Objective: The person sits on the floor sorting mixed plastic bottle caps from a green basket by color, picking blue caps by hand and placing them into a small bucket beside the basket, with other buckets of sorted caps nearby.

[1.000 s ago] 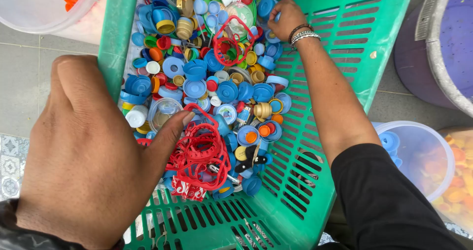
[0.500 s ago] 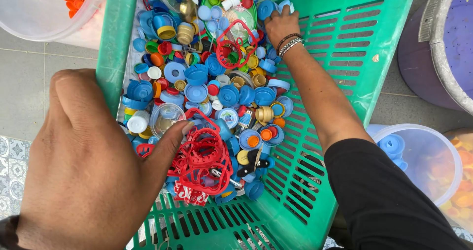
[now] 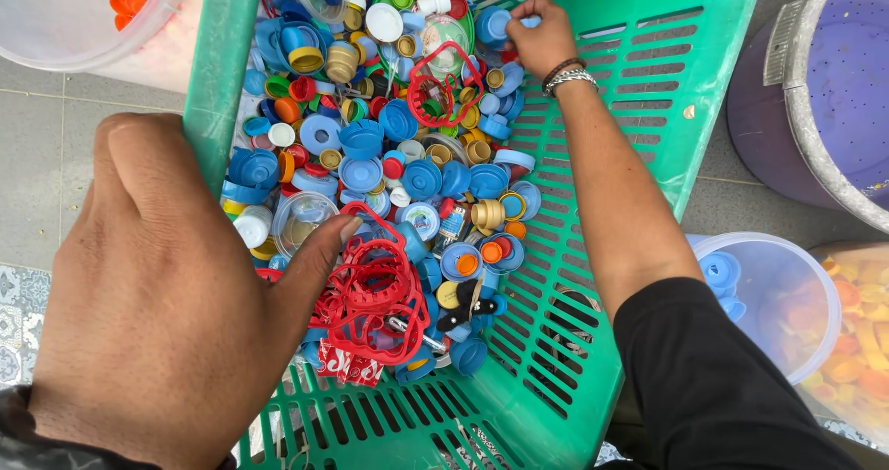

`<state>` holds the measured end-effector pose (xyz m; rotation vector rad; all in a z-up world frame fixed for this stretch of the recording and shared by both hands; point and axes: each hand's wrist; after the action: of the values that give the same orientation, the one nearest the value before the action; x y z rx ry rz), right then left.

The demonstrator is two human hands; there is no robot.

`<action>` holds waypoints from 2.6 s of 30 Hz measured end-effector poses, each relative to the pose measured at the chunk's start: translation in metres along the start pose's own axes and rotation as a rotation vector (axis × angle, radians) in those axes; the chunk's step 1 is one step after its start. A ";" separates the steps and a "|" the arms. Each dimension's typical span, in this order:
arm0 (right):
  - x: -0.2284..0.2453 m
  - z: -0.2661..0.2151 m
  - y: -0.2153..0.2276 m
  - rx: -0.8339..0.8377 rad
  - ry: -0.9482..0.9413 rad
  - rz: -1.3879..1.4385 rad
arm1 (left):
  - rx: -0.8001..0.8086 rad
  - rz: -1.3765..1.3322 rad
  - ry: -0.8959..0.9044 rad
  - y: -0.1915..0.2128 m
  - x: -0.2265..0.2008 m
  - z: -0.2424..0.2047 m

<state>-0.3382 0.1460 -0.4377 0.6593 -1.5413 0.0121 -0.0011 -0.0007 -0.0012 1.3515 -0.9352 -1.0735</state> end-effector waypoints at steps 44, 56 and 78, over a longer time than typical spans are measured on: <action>0.031 0.012 -0.059 0.096 0.329 -0.289 | 0.014 0.005 0.030 -0.002 0.000 0.002; 0.012 0.012 -0.045 0.078 0.350 -0.604 | 0.021 0.042 0.026 0.000 0.001 0.004; 0.006 0.001 -0.019 0.073 0.421 -0.671 | 0.065 0.125 0.076 -0.002 0.000 0.005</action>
<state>-0.3308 0.1271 -0.4398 1.1270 -0.8691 -0.2829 -0.0056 -0.0023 -0.0029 1.3588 -0.9919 -0.8982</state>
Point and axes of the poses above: each hand's wrist, its own z-axis towards the middle knuckle, its own y-axis out of the back of the hand, x = y × z, and after that the axes turned 3 degrees about -x, right-handed
